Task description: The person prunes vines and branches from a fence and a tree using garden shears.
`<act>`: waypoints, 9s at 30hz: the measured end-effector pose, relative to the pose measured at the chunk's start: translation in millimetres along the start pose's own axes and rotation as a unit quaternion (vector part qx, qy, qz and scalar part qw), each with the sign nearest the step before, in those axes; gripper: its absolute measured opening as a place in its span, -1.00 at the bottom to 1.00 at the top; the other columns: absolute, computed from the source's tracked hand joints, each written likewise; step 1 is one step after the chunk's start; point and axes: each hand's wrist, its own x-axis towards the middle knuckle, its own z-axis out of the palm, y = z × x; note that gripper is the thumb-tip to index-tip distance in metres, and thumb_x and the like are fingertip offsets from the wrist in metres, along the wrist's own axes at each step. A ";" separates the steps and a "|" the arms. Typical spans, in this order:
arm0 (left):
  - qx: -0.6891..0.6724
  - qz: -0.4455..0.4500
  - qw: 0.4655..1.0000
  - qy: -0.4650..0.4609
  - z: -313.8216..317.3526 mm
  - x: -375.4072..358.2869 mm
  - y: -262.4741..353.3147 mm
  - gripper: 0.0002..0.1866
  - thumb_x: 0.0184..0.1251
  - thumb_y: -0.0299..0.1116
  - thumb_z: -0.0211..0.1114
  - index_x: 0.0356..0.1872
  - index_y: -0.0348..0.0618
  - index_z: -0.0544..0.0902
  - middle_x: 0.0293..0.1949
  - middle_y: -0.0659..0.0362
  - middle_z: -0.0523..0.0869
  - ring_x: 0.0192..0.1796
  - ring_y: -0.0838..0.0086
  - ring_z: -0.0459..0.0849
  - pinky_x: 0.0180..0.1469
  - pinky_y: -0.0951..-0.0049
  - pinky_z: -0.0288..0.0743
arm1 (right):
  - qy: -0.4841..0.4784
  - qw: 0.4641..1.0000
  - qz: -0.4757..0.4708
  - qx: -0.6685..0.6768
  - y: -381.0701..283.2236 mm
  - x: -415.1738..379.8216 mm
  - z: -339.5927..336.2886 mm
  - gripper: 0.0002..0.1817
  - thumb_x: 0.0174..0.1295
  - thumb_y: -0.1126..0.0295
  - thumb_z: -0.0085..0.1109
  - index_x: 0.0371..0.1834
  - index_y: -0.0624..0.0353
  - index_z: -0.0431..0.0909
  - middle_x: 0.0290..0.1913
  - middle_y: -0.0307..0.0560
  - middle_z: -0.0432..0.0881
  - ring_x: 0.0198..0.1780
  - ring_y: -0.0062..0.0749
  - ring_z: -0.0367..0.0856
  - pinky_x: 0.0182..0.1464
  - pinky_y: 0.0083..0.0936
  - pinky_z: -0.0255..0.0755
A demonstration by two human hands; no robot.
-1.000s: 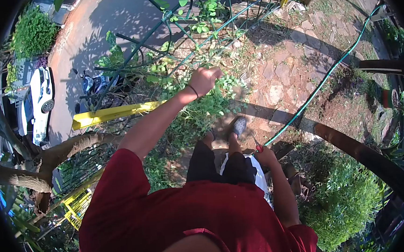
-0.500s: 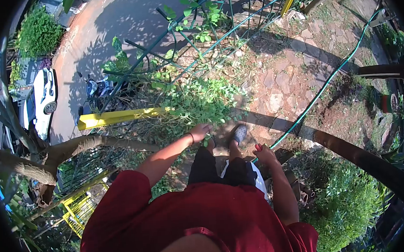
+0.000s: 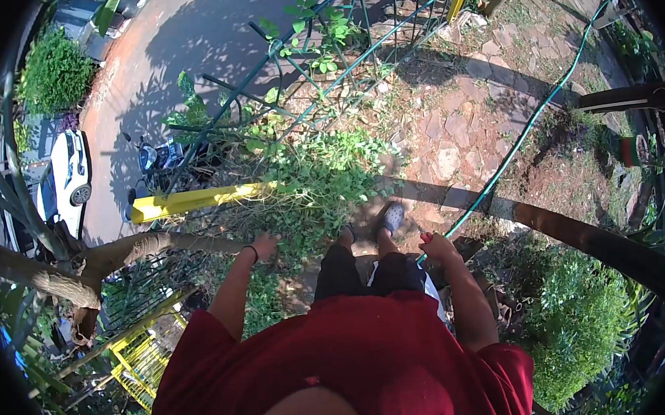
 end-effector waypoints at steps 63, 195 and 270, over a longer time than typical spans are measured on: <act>-0.157 0.132 0.912 0.354 198.7 161.2 -87.7 -0.65 0.51 -0.16 -0.08 -0.13 -0.21 0.59 -0.39 -0.10 0.68 -0.29 -0.06 0.65 -0.20 0.02 0.49 | -0.176 0.950 -0.239 -0.097 -315.3 191.5 235.5 -0.46 0.16 -0.01 0.18 -0.06 0.28 0.46 -0.13 0.30 0.61 -0.06 0.15 0.61 -0.01 -0.14 0.44; -0.497 0.174 0.691 0.494 24.0 301.7 -291.5 -0.66 0.53 -0.09 -0.06 -0.29 -0.17 0.41 -0.44 0.16 0.42 -0.37 0.41 0.43 -0.29 0.35 0.34 | -0.307 0.825 -0.301 -0.367 -536.1 285.0 403.1 -0.46 0.23 -0.16 0.12 -0.35 0.20 0.50 -0.60 -0.23 0.46 -0.67 -0.53 0.37 -0.60 -0.49 0.30; -0.501 0.039 0.767 0.399 152.1 213.4 -222.9 -0.56 0.56 -0.07 -0.11 -0.32 -0.26 0.51 -0.50 0.05 0.51 -0.44 0.27 0.46 -0.27 0.27 0.35 | -0.091 0.642 -0.575 -0.498 -632.2 133.0 397.1 -0.57 0.25 0.09 -0.07 -0.17 0.27 0.59 -0.19 0.19 0.67 -0.08 0.02 0.64 -0.04 -0.26 0.51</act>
